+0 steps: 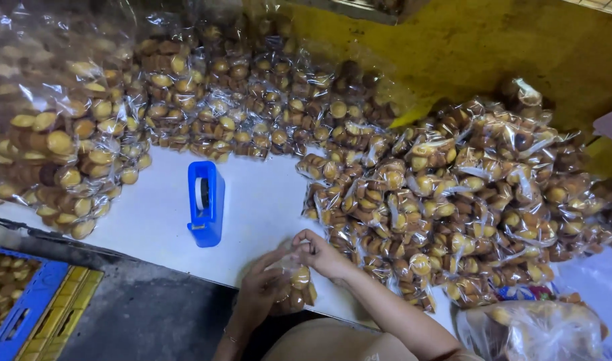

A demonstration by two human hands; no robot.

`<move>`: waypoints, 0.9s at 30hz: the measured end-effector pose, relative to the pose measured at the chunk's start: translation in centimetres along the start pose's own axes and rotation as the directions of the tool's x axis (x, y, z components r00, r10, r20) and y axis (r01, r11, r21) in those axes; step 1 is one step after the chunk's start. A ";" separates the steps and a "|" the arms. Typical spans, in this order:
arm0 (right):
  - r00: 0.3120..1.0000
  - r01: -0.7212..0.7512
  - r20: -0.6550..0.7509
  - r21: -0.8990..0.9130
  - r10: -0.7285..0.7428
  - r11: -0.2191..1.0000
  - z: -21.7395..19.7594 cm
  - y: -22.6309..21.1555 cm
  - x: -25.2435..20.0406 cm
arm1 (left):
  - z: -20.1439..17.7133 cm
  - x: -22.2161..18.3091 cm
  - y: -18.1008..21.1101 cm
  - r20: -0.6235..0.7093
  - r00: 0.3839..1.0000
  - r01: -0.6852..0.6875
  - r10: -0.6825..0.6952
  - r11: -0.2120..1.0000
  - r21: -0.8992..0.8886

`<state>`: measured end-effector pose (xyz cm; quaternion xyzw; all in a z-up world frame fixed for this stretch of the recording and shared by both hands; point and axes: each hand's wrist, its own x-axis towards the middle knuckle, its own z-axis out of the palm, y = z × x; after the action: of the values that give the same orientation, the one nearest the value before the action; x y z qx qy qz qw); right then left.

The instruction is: Sealing plastic bags filled with small baked goods using a manual tape dispenser at a packaging station.

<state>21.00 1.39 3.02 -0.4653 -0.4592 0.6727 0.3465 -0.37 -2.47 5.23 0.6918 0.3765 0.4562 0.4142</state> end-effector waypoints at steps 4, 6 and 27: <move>0.996 0.078 -0.029 -0.248 -0.088 0.966 0.9 -1.2 -0.7 | 0.8 -1.3 -3.1 -0.042 0.999 -0.017 0.022 0.994 0.104; 0.983 0.156 0.149 -0.333 -0.112 0.930 1.0 -2.7 -1.4 | 1.5 -2.0 -5.7 -0.158 0.966 0.233 -0.205 0.955 0.184; 0.889 0.057 -0.413 -0.327 -0.197 0.943 6.4 6.7 9.4 | 0.0 -1.2 -14.5 -0.501 0.683 0.545 -0.532 0.827 -0.135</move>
<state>11.63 5.60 -5.20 -0.6216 -0.4972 0.4462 0.4090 -2.80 1.81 -8.44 0.4064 0.6656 0.4783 0.4038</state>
